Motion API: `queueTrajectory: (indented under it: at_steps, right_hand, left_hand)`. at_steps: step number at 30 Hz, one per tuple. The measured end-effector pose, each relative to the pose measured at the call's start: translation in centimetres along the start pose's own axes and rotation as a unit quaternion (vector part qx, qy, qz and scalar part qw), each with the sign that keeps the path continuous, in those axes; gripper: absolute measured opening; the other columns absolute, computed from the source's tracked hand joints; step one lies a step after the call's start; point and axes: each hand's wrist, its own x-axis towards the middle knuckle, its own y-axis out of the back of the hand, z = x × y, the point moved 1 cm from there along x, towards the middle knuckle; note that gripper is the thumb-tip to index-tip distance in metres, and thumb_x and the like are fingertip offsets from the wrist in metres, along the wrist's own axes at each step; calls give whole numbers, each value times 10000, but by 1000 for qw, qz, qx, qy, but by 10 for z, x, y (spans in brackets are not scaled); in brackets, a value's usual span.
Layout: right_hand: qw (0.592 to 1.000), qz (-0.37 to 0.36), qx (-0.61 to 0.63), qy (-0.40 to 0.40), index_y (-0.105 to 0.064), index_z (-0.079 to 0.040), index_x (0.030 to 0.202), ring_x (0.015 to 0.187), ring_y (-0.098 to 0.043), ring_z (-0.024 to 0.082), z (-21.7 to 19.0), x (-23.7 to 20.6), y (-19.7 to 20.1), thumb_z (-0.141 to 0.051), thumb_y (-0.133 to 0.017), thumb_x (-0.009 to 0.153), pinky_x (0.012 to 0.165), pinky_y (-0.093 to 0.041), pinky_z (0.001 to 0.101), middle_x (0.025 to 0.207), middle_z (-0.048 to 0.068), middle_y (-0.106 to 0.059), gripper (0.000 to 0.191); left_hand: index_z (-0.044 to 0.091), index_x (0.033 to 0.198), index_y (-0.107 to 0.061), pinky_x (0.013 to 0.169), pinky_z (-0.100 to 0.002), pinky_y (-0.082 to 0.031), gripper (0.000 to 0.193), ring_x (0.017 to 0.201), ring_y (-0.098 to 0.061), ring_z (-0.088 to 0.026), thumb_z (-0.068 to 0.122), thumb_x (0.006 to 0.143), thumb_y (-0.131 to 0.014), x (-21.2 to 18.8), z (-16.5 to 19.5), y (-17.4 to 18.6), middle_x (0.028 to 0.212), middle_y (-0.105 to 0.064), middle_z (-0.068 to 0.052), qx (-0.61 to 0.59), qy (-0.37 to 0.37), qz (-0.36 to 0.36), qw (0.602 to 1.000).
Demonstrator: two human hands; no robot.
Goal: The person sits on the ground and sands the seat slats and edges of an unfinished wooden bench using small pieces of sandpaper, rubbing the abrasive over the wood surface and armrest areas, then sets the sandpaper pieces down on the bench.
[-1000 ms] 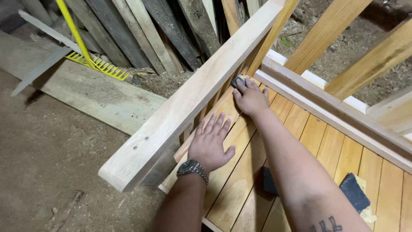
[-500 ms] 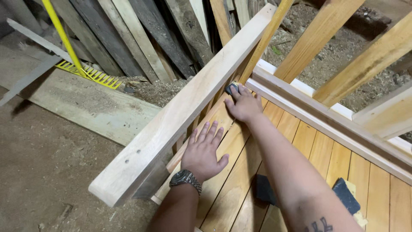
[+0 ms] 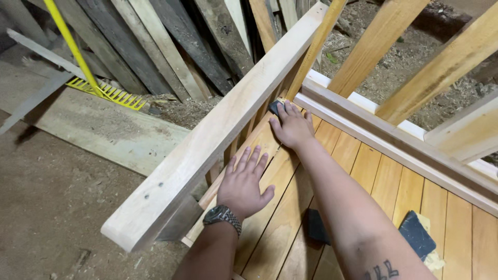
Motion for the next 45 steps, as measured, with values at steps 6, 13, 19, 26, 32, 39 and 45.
queueTrajectory:
  at_steps: [6,13,19,26,32,39,45]
  right_hand:
    - [999,2,-36,27,-366,-127,1568,1515,-297,291,5,-40,-1,-552,-425,971,1204,-131,588,1640,137,-319,735]
    - [999,29,-43,-5,-378,-87,1556,1504,-321,291,17,-16,3,-518,-383,1008,1208,-109,632,1629,138,-347,698]
    - [998,26,-56,7,-375,-62,1559,1501,-315,301,12,-40,-2,-562,-404,994,1210,-118,598,1628,165,-342,755]
    - [999,-17,-36,-13,-341,-110,1568,1524,-270,260,16,-31,17,-573,-378,982,1226,-74,621,1652,100,-302,748]
    - [999,36,-38,-2,-337,-53,1565,1525,-251,312,1,-48,3,-587,-383,1006,1196,-110,598,1650,165,-289,775]
    - [998,-20,-56,9,-344,-85,1561,1524,-266,269,6,-60,9,-588,-364,982,1218,-82,621,1653,124,-291,767]
    - [999,6,-36,-22,-330,-39,1566,1521,-254,327,-2,-20,6,-607,-367,1001,1198,-83,633,1636,173,-290,802]
  left_hand:
    - [136,1561,-314,1219,-492,-116,834,1535,-179,-267,527,863,-550,-1,0,3,1663,-221,-105,-13,1,3,1000]
    - [130,1543,-333,1195,-510,-120,822,1522,-183,-276,523,858,-559,0,-2,-2,1660,-221,-120,-14,-6,14,1000]
    - [133,1557,-331,1211,-495,-121,843,1528,-183,-268,525,848,-565,0,-1,0,1651,-243,-106,-10,-2,24,1000]
    - [127,1547,-336,1213,-491,-118,828,1531,-189,-261,534,860,-553,-1,-1,0,1652,-244,-108,-9,-4,20,1000]
    - [119,1555,-317,1211,-486,-105,841,1522,-180,-263,532,859,-544,0,-1,1,1647,-235,-117,-1,-7,16,1000]
    - [117,1554,-320,1216,-488,-93,837,1529,-171,-269,534,861,-534,0,-2,4,1652,-229,-116,-5,-1,5,1000]
    - [92,1553,-334,1216,-482,-107,839,1530,-179,-275,531,867,-534,-2,-4,2,1655,-230,-134,-6,-9,12,1000]
